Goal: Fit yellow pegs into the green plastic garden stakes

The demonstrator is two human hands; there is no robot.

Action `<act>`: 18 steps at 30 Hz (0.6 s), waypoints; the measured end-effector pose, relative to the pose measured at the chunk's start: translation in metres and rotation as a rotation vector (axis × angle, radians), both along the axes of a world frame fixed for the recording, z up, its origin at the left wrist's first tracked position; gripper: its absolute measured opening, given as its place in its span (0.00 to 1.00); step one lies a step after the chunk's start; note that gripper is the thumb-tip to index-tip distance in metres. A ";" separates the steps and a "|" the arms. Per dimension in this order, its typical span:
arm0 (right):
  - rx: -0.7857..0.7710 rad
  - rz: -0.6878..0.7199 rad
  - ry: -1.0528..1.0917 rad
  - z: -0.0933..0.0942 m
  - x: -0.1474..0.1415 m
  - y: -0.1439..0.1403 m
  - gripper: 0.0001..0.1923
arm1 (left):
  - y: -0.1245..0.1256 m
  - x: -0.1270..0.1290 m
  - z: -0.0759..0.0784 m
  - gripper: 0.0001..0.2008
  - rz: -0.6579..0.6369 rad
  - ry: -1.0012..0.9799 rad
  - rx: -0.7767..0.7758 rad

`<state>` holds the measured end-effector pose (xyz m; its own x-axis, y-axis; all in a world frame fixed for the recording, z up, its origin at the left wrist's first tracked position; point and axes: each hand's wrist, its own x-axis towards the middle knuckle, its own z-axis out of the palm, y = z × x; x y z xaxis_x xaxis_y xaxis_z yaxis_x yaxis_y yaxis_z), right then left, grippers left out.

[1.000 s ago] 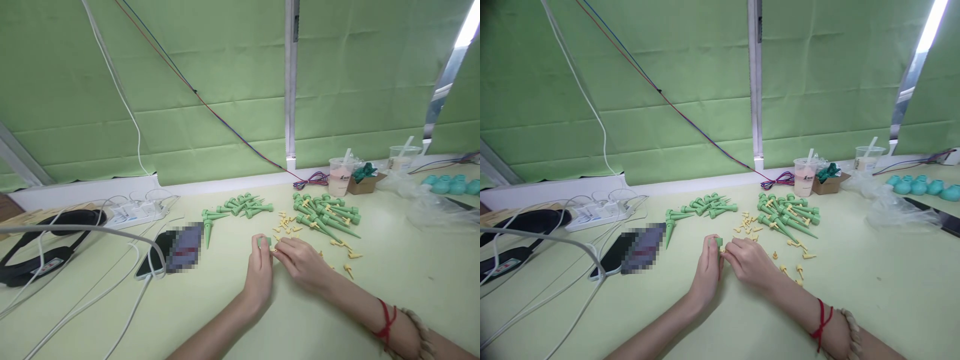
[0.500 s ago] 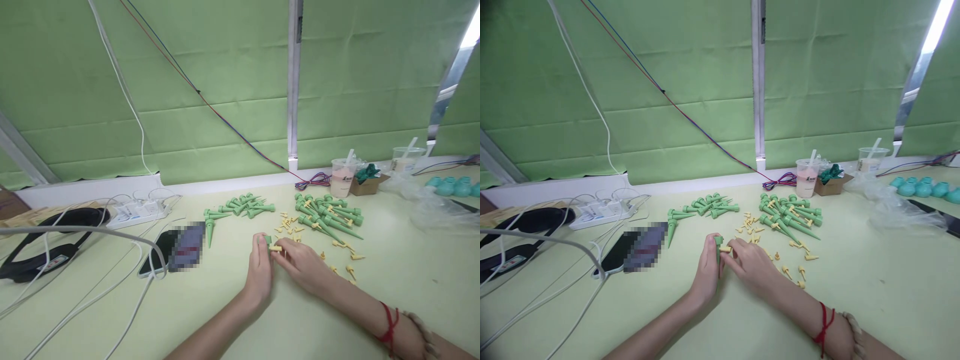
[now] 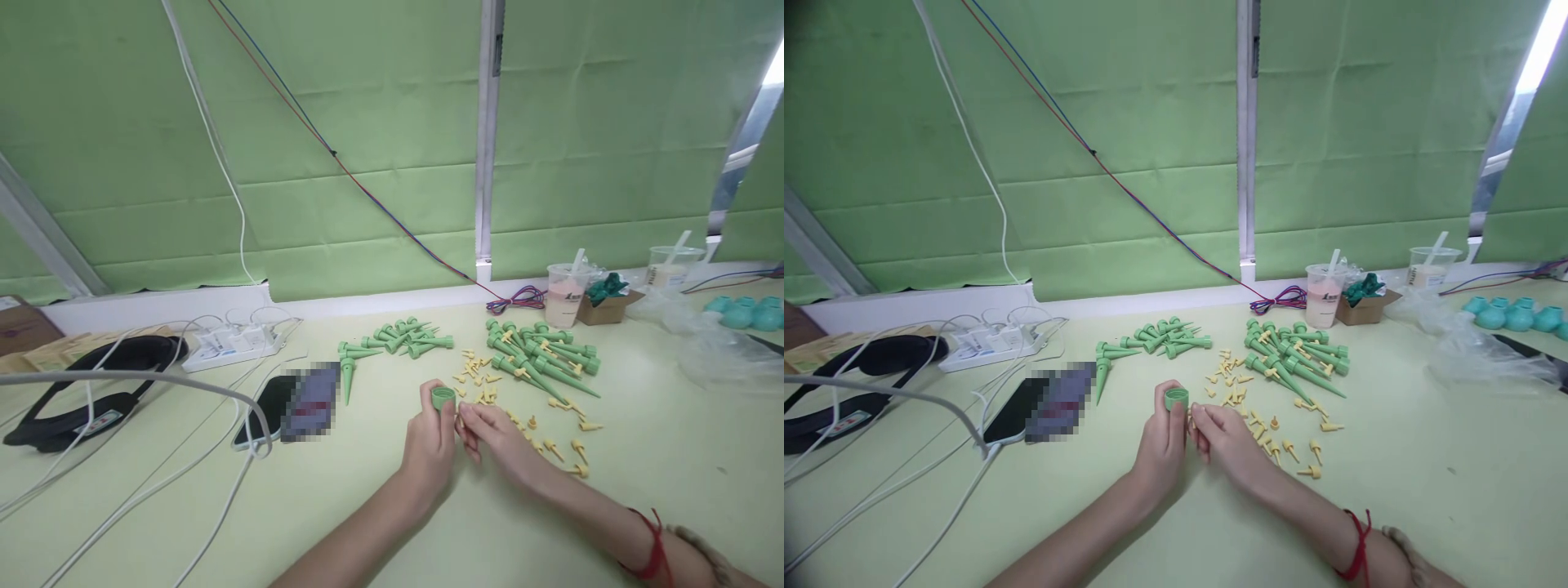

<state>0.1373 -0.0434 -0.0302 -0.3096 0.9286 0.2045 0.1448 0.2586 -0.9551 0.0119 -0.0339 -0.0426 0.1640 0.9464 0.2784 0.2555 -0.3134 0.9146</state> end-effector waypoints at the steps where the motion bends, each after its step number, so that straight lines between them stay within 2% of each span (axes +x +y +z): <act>1: -0.175 0.046 0.118 0.001 -0.003 -0.001 0.25 | 0.002 -0.002 -0.001 0.18 0.001 0.052 0.009; 3: -0.397 0.097 0.254 0.004 -0.006 -0.002 0.26 | 0.003 -0.003 0.000 0.19 -0.002 0.091 0.007; 4: -0.420 0.100 0.246 0.005 -0.006 -0.002 0.26 | 0.003 -0.003 0.001 0.19 -0.014 0.065 -0.007; 5: -0.378 0.082 0.186 0.005 -0.005 -0.001 0.27 | 0.002 -0.001 0.002 0.19 -0.030 0.013 -0.029; 7: -0.117 -0.022 -0.064 0.004 0.001 0.002 0.27 | -0.001 0.003 0.005 0.18 -0.046 -0.118 -0.086; 10: 0.462 -0.220 -0.493 0.000 0.011 0.008 0.21 | -0.005 0.010 0.006 0.18 -0.002 -0.246 -0.184; 12: 0.740 -0.253 -0.677 -0.001 0.015 0.012 0.18 | -0.005 0.013 0.005 0.20 0.035 -0.291 -0.242; 15: 0.906 -0.225 -0.794 -0.001 0.018 0.015 0.19 | -0.003 0.016 0.002 0.22 0.077 -0.328 -0.304; 18: 0.883 -0.178 -0.817 -0.001 0.017 0.015 0.18 | -0.003 0.017 0.000 0.23 0.101 -0.314 -0.357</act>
